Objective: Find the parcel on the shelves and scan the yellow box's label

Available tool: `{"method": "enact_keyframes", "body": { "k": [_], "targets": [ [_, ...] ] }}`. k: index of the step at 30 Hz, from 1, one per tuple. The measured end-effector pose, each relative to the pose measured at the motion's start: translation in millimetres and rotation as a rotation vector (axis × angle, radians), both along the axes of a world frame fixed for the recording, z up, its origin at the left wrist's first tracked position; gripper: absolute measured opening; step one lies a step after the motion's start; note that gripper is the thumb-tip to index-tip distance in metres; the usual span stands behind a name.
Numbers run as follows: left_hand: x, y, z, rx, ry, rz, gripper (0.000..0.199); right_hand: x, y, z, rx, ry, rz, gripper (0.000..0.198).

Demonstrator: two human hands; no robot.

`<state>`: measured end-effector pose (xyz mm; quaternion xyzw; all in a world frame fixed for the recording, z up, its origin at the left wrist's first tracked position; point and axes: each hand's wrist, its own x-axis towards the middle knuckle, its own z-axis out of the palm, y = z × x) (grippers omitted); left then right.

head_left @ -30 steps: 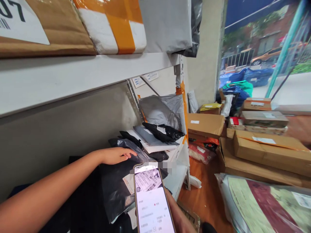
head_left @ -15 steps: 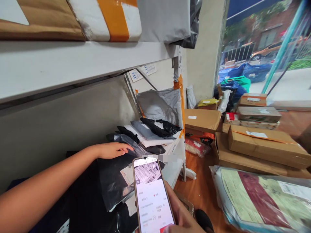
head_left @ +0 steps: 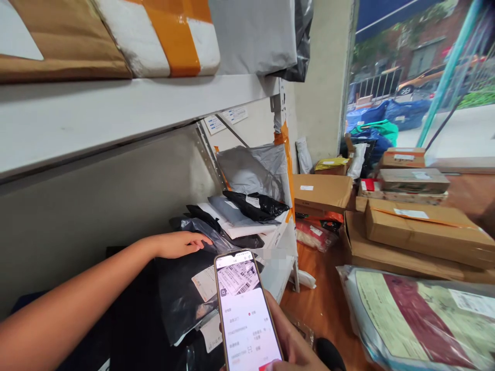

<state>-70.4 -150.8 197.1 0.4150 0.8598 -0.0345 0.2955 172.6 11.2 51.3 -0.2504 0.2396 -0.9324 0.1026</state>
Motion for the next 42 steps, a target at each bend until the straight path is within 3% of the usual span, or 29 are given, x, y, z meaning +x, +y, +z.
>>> {"method": "enact_keyframes", "body": {
  "k": [7,12,21,28,37,40,42],
  "targets": [
    [-1.0,-0.2,-0.8,-0.012,-0.020,0.033,0.041,-1.0,1.2,-28.7,0.168,-0.090,-0.190,0.097],
    [0.9,0.6,0.2,0.002,-0.020,0.022,0.043,-1.7,-0.2,-43.8,0.166,-0.132,-0.164,0.097],
    [4.1,1.6,1.1,0.001,-0.012,0.007,0.045,-0.2,2.3,-36.6,0.169,-0.132,-0.174,0.104],
    [6.3,-1.7,-1.1,-0.002,-0.009,0.013,0.045,2.0,1.5,-48.6,0.211,-0.141,-0.215,0.097],
    [13.9,-4.7,1.3,-0.054,-0.004,0.025,0.046,4.8,1.3,-39.7,0.194,-0.105,-0.214,0.098],
    [28.3,-3.4,5.4,-0.117,0.090,-0.014,0.046,2.8,-0.2,-48.8,0.213,-0.135,-0.249,0.098],
    [45.4,1.1,7.4,-0.246,0.263,-0.045,0.046,2.6,-0.2,-52.0,0.231,-0.155,-0.264,0.099]
  ]
}}
